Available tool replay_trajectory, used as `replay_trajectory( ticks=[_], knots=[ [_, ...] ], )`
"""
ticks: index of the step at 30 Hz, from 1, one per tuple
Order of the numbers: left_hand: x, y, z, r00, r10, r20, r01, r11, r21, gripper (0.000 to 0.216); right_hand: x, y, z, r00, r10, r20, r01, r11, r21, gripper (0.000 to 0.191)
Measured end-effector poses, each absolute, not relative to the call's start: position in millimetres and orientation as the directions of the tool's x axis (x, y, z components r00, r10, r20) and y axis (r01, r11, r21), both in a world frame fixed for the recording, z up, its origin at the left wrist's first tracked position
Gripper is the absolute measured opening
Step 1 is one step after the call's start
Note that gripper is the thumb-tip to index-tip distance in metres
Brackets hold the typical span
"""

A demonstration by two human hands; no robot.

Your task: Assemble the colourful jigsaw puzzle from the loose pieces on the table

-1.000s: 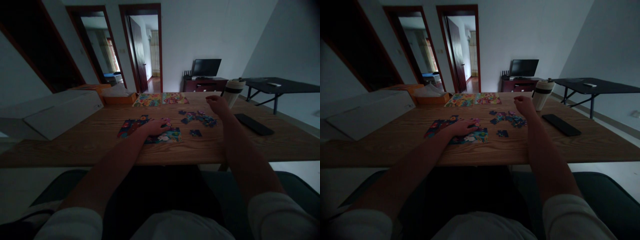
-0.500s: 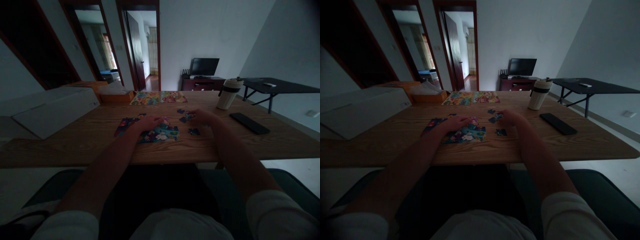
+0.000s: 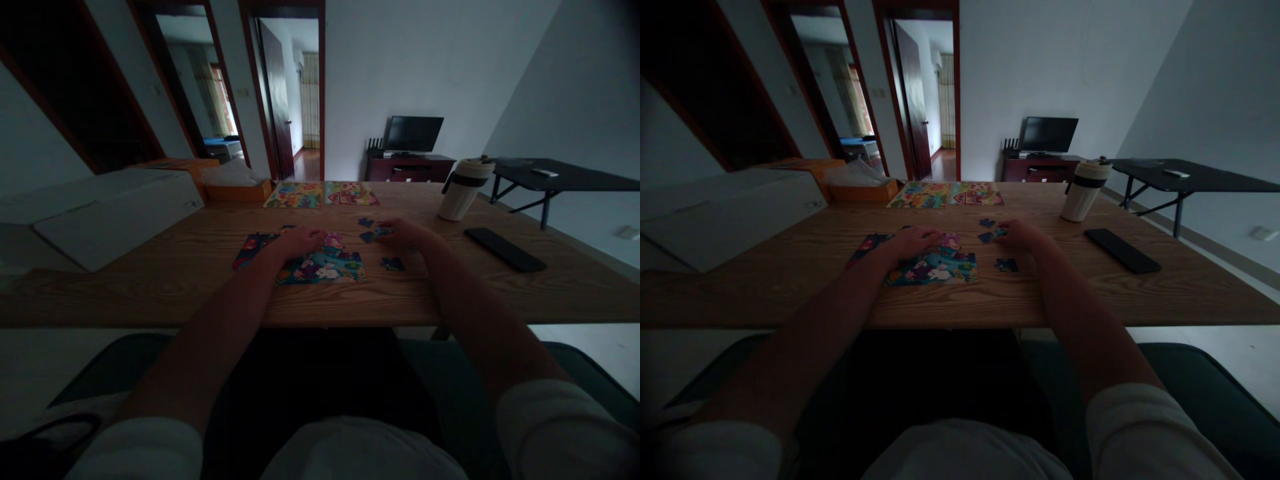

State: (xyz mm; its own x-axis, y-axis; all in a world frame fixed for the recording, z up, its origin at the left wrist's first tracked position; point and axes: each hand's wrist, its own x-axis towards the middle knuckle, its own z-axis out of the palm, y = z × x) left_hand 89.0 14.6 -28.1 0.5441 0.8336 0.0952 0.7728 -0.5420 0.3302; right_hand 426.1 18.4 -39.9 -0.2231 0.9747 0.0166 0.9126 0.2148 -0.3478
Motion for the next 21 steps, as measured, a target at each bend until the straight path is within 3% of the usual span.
replay_trajectory(
  ticks=[6, 10, 14, 17, 21],
  knots=[
    [86, 18, -30, 0.549, 0.830, 0.094, 0.749, -0.539, 0.385, 0.058, 432, 16, -38, -0.135, 0.991, -0.007, 0.898, 0.119, -0.423, 0.043],
    [86, 20, -30, 0.550, 0.828, 0.113, 0.744, -0.547, 0.384, 0.058, 447, 22, -35, -0.146, 0.985, 0.090, 0.858, 0.172, -0.484, 0.054],
    [85, 22, -31, 0.543, 0.834, 0.098, 0.756, -0.537, 0.374, 0.058, 478, 35, -37, 0.137, 0.966, 0.221, 0.888, -0.021, -0.459, 0.054],
    [85, 21, -29, 0.550, 0.829, 0.104, 0.755, -0.546, 0.363, 0.058, 489, 41, -46, 0.272, 0.956, 0.111, 0.909, -0.218, -0.356, 0.054],
    [86, 18, -26, 0.518, 0.851, 0.086, 0.777, -0.510, 0.370, 0.056, 484, 44, -56, 0.223, 0.975, 0.001, 0.927, -0.212, -0.308, 0.047]
  ],
)
